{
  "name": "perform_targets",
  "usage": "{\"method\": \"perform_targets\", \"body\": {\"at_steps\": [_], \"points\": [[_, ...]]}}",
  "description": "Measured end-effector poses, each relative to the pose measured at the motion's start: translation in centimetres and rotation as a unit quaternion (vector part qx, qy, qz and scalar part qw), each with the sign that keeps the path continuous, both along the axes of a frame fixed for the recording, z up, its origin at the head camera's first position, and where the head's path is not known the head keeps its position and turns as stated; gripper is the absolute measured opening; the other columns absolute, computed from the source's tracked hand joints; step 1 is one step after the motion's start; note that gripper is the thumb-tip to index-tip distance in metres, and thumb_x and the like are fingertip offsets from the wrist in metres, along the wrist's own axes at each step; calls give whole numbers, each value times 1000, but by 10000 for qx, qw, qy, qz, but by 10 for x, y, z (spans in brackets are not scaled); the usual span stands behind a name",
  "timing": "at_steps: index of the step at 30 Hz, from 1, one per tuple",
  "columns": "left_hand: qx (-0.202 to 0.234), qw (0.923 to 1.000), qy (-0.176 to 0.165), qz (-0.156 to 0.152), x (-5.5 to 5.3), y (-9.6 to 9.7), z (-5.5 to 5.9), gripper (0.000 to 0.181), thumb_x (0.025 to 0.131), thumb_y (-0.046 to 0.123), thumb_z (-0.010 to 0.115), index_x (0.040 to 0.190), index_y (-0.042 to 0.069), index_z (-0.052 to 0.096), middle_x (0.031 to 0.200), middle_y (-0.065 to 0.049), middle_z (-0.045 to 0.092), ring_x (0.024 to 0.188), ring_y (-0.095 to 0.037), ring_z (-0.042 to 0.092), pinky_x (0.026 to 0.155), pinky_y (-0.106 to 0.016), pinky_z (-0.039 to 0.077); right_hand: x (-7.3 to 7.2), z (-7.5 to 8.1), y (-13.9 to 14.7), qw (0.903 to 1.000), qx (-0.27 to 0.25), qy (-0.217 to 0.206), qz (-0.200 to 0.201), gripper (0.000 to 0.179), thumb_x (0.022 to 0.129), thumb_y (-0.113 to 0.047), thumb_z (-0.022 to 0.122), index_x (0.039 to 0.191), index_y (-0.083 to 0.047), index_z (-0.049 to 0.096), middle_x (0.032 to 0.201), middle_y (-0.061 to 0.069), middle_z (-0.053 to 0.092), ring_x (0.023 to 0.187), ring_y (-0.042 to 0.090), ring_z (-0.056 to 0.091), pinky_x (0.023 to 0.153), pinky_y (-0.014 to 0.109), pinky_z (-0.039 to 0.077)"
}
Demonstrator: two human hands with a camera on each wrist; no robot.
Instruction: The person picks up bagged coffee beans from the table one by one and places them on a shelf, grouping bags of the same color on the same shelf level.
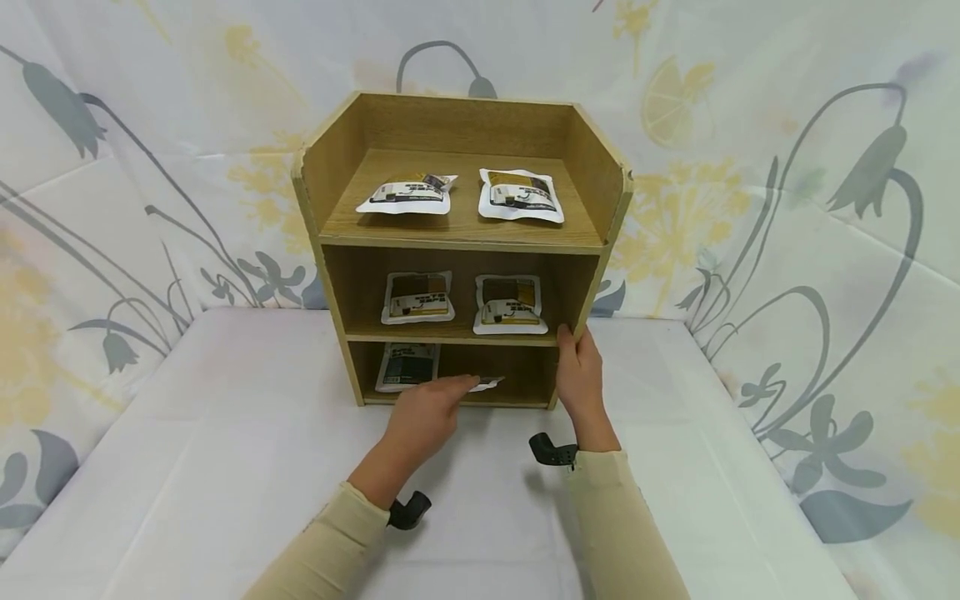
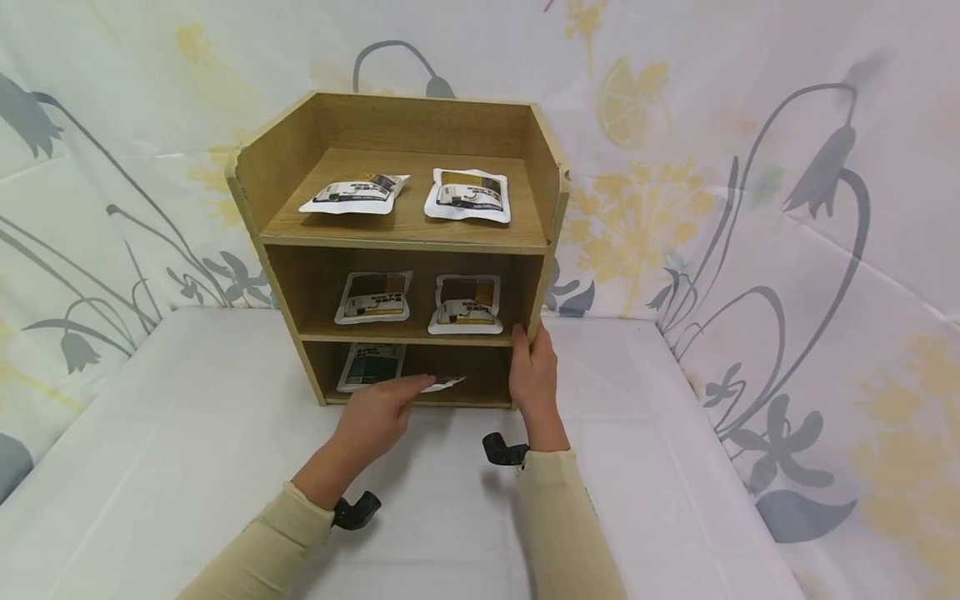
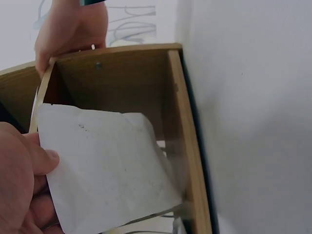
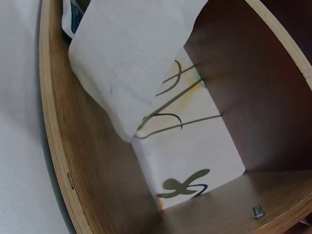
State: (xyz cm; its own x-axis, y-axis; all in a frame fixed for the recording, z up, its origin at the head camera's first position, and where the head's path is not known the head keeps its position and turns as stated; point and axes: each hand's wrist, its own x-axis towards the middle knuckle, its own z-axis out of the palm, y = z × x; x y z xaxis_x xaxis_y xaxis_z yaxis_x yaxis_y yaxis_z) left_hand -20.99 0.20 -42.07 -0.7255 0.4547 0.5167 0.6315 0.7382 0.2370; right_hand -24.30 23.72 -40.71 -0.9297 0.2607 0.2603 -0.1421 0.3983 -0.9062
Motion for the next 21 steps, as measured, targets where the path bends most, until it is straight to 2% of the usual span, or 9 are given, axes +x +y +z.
{"method": "perform_targets", "body": {"at_steps": [5, 11, 21], "points": [[-19, 9999, -125, -48, 3, 5, -1, 36, 90, -2, 57, 118, 17, 71, 115, -1, 72, 103, -20, 70, 70, -35, 59, 0, -2, 0, 10000, 20, -47, -16, 57, 102, -47, 32, 147, -13, 38, 144, 15, 47, 132, 33, 46, 108, 54, 38], [-197, 9995, -230, 5, 2, 11, -4, 36, 89, -1, 58, 117, 18, 71, 114, -1, 72, 106, -23, 69, 79, -39, 59, 0, -2, 0, 10000, -34, -29, 13, 56, 102, -47, 32, 147, -14, 37, 143, 15, 48, 130, 32, 47, 107, 55, 39], [-93, 9987, -491, -96, -5, 20, -14, 33, 91, 0, 59, 115, 19, 72, 114, -1, 72, 107, -22, 68, 85, -39, 57, 0, -2, 0, 10000, -37, 2, 29, 57, 102, -48, 32, 146, -13, 38, 140, 16, 49, 128, 33, 48, 106, 55, 40]]}}
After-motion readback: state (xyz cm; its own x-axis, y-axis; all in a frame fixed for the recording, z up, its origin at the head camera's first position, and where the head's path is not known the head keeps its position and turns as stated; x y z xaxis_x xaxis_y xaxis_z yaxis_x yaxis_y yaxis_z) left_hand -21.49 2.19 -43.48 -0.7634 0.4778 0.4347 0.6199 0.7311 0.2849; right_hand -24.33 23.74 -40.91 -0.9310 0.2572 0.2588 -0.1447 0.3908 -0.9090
